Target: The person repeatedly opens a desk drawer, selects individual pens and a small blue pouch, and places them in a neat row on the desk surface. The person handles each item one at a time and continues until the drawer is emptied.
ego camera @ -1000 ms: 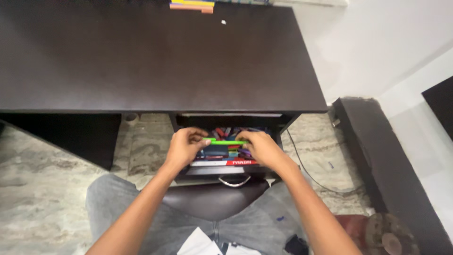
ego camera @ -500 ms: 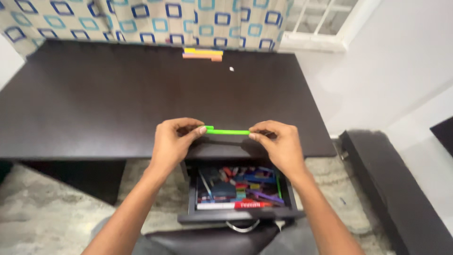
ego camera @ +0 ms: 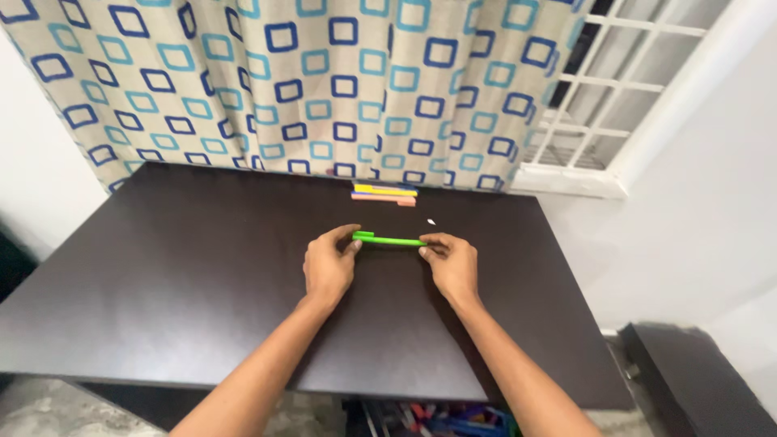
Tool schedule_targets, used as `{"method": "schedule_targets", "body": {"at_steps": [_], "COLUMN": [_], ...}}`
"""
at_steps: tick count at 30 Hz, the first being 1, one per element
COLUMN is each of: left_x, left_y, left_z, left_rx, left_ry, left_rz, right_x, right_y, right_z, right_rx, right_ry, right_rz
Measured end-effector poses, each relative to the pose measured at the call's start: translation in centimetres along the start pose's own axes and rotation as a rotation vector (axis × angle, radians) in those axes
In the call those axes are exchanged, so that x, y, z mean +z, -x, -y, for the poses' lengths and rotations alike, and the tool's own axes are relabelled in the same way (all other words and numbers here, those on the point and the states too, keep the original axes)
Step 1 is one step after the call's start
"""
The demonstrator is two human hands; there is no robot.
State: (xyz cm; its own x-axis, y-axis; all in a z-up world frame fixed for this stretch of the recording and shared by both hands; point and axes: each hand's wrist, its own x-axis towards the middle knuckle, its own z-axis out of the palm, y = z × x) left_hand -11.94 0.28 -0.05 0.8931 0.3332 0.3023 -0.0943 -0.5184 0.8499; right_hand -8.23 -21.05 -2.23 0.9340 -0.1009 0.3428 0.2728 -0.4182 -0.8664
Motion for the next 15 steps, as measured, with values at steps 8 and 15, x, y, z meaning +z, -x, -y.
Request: {"method": "schedule_targets", "body": {"at_steps": [8, 15], "left_x": [3.0, 5.3], "left_y": [-5.7, -10.3], "left_z": [1.4, 1.7], "left_rx": [0.157, 0.053], "left_ry": [0.011, -0.047], "left_rz": [-0.141, -0.083], "right_x": [3.6, 4.8], "right_y": [-5.4, -7.7], "right_z": [-1.1, 0.8], "right_rx": [-0.144, 0.031], "right_ry": [0.055, 0.170], "right_rz": [-0.103, -0.056]}}
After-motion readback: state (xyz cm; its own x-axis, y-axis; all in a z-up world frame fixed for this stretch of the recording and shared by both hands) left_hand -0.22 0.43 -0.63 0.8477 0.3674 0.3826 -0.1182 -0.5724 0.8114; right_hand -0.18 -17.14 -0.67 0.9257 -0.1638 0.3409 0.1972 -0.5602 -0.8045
